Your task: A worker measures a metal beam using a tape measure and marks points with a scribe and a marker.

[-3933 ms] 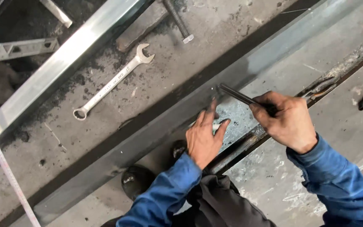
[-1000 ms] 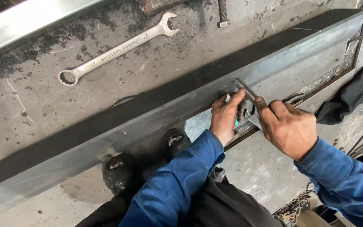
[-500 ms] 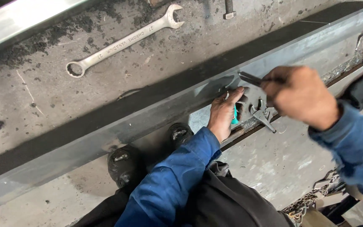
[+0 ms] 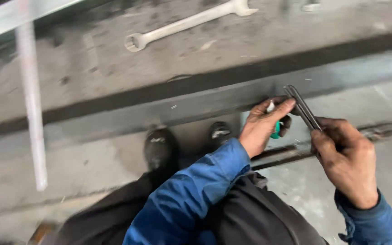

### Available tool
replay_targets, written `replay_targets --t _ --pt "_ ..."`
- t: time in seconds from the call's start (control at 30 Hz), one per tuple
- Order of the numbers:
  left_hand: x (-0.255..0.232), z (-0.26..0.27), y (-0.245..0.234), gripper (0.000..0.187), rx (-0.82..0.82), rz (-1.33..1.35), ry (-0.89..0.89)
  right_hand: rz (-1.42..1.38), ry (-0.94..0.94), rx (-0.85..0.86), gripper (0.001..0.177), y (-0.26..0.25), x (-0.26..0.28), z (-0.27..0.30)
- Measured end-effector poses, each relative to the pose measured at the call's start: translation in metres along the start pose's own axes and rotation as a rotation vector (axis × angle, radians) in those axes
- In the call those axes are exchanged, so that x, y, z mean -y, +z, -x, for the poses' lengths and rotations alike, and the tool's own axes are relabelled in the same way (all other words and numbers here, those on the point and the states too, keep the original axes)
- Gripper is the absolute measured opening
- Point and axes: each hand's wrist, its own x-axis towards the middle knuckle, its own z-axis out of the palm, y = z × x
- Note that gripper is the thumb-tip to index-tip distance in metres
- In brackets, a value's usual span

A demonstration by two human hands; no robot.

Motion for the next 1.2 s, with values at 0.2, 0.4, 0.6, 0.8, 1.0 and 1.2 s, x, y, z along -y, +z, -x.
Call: replay_targets --t 0.2,0.4,0.6,0.8,1.0,1.2 --pt "-0.046 0.042 -0.046 0.017 -0.166 0.167 0.255 -0.049 -0.342 0.044 0.02 0.065 0.026 -0.012" --pt "-0.06 0.058 -0.07 0.016 -0.537 0.325 0.481 0.007 -0.465 0.131 0.013 0.11 0.07 -0.015" --pt "-0.06 0.069 -0.09 0.016 -0.567 0.337 0.485 0.086 -0.528 0.137 0.015 0.127 0.084 0.001" --pt "-0.06 0.068 -0.097 0.018 -0.516 0.311 0.498 0.095 -0.549 0.083 0.013 0.136 0.092 0.012" --pt "-0.054 0.057 -0.11 0.016 -0.513 0.312 0.485 0.103 -0.553 0.067 0.012 0.141 0.098 0.015" --pt "-0.053 0.056 -0.113 0.014 -0.494 0.36 0.483 0.14 -0.56 0.056 0.01 0.14 0.104 0.015"
